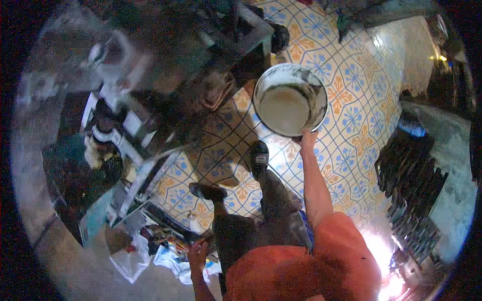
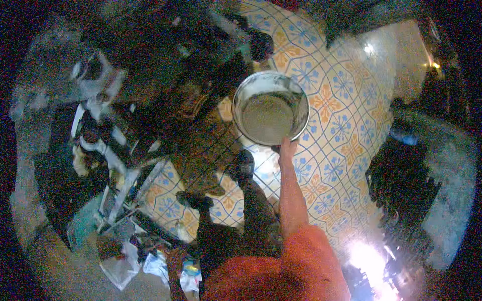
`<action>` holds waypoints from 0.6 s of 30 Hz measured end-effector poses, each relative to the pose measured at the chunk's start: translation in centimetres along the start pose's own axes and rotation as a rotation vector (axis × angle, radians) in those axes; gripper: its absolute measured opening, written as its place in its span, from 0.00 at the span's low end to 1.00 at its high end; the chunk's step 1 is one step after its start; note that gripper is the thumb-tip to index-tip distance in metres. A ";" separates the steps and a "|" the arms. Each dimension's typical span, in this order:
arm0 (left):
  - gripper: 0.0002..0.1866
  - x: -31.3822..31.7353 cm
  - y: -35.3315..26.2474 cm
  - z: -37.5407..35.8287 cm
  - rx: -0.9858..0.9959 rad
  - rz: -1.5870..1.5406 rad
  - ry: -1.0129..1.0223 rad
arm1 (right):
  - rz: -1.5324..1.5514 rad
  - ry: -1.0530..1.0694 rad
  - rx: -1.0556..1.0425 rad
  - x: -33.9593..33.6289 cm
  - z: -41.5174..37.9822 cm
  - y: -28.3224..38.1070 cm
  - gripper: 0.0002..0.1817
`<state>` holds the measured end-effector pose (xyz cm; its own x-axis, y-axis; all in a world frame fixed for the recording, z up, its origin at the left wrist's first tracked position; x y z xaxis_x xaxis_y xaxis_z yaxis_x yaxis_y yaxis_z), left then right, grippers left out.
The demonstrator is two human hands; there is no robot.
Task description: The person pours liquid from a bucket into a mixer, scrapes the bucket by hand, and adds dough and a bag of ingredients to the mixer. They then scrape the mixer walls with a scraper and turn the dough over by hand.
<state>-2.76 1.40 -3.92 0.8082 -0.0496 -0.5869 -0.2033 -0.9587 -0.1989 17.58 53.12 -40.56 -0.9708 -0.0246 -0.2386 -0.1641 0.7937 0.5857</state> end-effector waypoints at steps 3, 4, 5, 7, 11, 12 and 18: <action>0.19 1.7 -5.7 4.8 -0.131 -0.533 0.021 | -0.309 0.022 -0.312 -3.0 -3.7 5.6 0.37; 0.20 6.1 -3.7 7.9 0.064 -0.505 0.012 | -0.510 0.015 -0.437 -4.9 -5.1 7.9 0.37; 0.21 8.2 -1.0 7.9 0.206 -0.439 -0.031 | -0.541 0.034 -0.451 -5.1 -9.2 8.3 0.37; 0.23 5.3 -1.0 4.6 -0.005 -0.942 -0.019 | -0.710 0.230 -0.466 -3.1 -19.7 9.0 0.37; 0.29 -0.3 -0.3 4.3 0.059 -0.756 -0.190 | -1.223 0.371 -0.612 -0.8 -29.4 6.5 0.38; 0.31 -0.2 1.6 4.3 0.045 -0.957 -0.241 | -1.251 0.444 -0.690 0.1 -31.6 5.3 0.38; 0.45 -0.7 18.5 3.6 -0.220 -1.290 -0.517 | -1.241 0.981 -0.830 10.9 -48.9 1.6 0.37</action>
<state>-9.14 -15.28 -10.03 0.0555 0.9472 -0.3157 0.6432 -0.2757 -0.7143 -1.80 24.43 -4.34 0.0908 -0.8736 -0.4781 -0.5435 -0.4457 0.7113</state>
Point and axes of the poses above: each hand's wrist, its own z-axis towards the middle knuckle, its own x-axis out of the palm, y = z × x, the point moved 5 cm from there along z, towards the middle knuckle, and after that the axes turned 8 degrees about -z, right-handed, at the moved point
